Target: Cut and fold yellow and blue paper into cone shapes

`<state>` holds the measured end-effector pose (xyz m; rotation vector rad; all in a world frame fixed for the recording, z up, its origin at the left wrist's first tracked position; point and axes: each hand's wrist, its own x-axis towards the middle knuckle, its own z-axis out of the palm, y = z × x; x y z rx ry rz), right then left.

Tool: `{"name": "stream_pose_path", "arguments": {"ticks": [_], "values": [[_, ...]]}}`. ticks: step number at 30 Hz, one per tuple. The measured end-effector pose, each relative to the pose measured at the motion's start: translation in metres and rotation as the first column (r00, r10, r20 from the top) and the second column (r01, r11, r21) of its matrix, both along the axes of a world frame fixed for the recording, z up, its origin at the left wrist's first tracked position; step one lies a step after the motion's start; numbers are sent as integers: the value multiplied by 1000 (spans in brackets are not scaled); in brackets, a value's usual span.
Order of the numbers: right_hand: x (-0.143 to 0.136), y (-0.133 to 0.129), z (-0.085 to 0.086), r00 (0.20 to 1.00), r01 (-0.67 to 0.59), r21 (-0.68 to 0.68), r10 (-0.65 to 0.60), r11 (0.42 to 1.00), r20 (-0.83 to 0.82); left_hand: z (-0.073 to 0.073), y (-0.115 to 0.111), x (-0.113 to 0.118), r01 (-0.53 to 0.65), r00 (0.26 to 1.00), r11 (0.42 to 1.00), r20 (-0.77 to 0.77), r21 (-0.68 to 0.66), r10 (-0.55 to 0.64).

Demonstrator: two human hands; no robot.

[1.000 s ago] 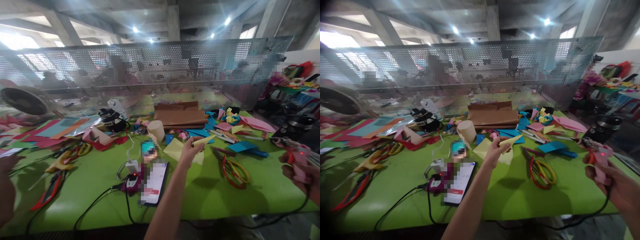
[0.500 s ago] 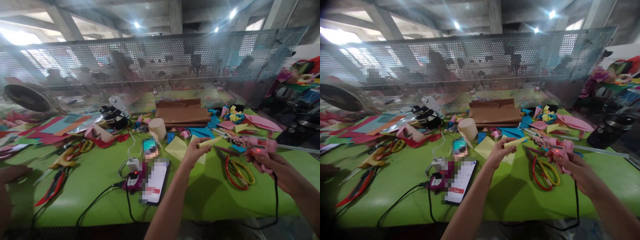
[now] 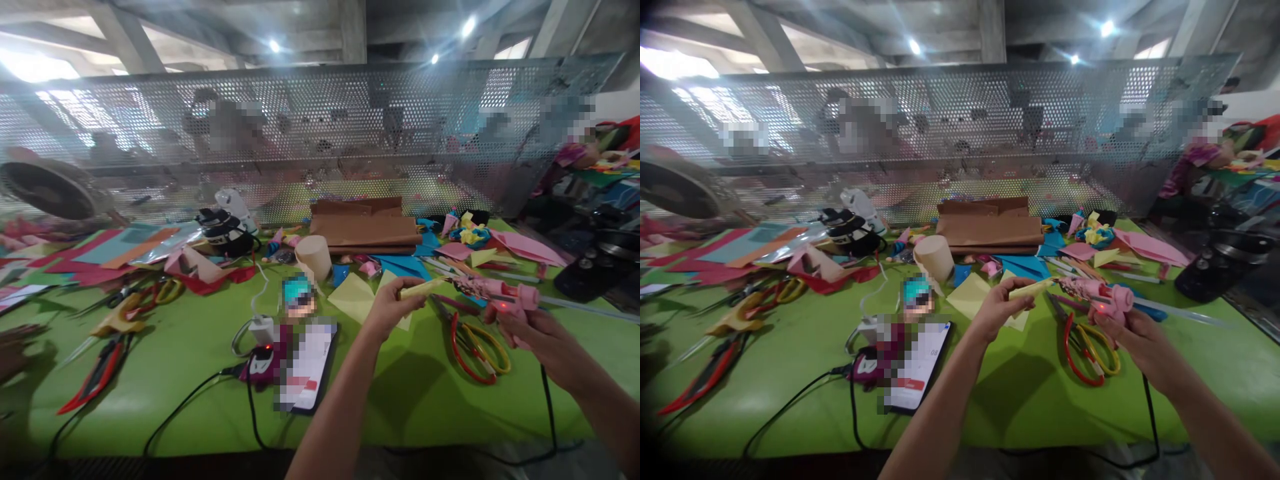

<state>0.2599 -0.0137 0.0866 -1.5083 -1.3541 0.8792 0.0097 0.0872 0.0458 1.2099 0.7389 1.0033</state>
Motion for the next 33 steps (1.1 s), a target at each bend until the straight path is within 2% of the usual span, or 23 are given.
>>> {"name": "stream_pose_path", "arguments": {"ticks": [8, 15, 21, 31, 33], "values": [[7, 3, -10, 995, -44, -24, 46, 999, 92, -2, 0, 0, 8, 1000, 1000, -18, -10, -8], [4, 2, -5, 989, -38, -39, 43, 999, 139, -2, 0, -1, 16, 999, 1000, -42, -2, -16], [3, 2, -4, 993, -46, -60, 52, 997, 105, 1, -1, -1, 19, 999, 1000, -32, 3, -19], [13, 4, -25, 988, -73, -48, 79, 996, 131, 2, -2, -2, 33, 997, 999, -68, 28, -31], [14, 4, -26, 985, -29, -22, 32, 999, 172, 1, -1, -2, 34, 997, 999, -68, 31, -32]]}}
